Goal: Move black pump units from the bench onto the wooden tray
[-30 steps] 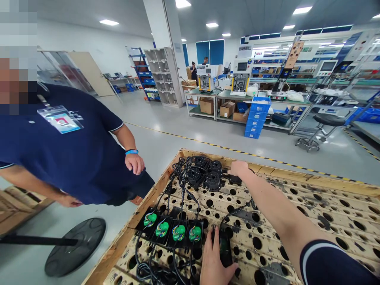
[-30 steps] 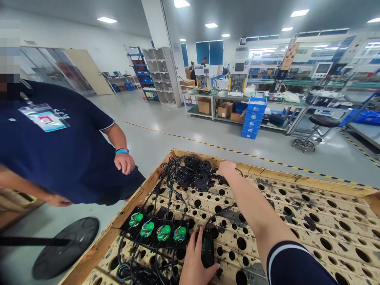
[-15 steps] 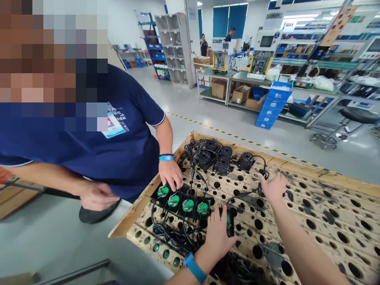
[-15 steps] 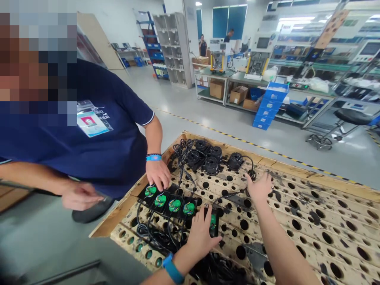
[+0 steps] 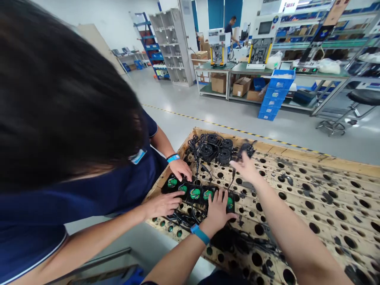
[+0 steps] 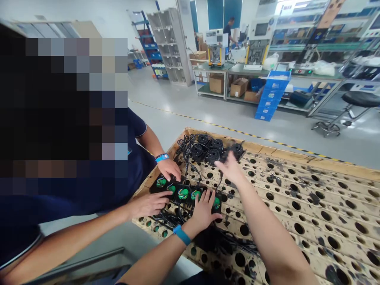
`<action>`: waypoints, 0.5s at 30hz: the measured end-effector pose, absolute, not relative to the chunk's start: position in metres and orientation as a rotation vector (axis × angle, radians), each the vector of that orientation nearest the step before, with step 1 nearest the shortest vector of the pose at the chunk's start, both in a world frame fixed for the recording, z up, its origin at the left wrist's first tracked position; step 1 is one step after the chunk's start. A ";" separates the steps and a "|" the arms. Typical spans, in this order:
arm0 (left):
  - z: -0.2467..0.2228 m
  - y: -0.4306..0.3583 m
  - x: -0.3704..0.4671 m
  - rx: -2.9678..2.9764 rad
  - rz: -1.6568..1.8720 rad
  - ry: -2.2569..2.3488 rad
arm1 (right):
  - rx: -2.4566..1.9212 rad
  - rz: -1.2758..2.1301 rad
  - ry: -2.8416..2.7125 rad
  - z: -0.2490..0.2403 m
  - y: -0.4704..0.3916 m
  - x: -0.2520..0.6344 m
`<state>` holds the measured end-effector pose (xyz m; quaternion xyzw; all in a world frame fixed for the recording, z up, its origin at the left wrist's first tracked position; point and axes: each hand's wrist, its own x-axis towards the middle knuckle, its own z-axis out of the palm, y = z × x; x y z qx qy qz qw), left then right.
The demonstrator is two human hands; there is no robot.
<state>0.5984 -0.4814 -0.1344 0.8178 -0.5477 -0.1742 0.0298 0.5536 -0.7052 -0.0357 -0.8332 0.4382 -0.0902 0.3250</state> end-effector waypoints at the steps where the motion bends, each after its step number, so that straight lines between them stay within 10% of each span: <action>1: -0.130 -0.482 0.601 2.523 -0.559 -1.692 | -2.233 -0.187 0.908 -0.024 -0.694 0.559; 15: -0.123 -0.468 0.630 2.329 -0.598 -2.013 | -2.364 0.169 1.055 -0.126 -0.498 0.314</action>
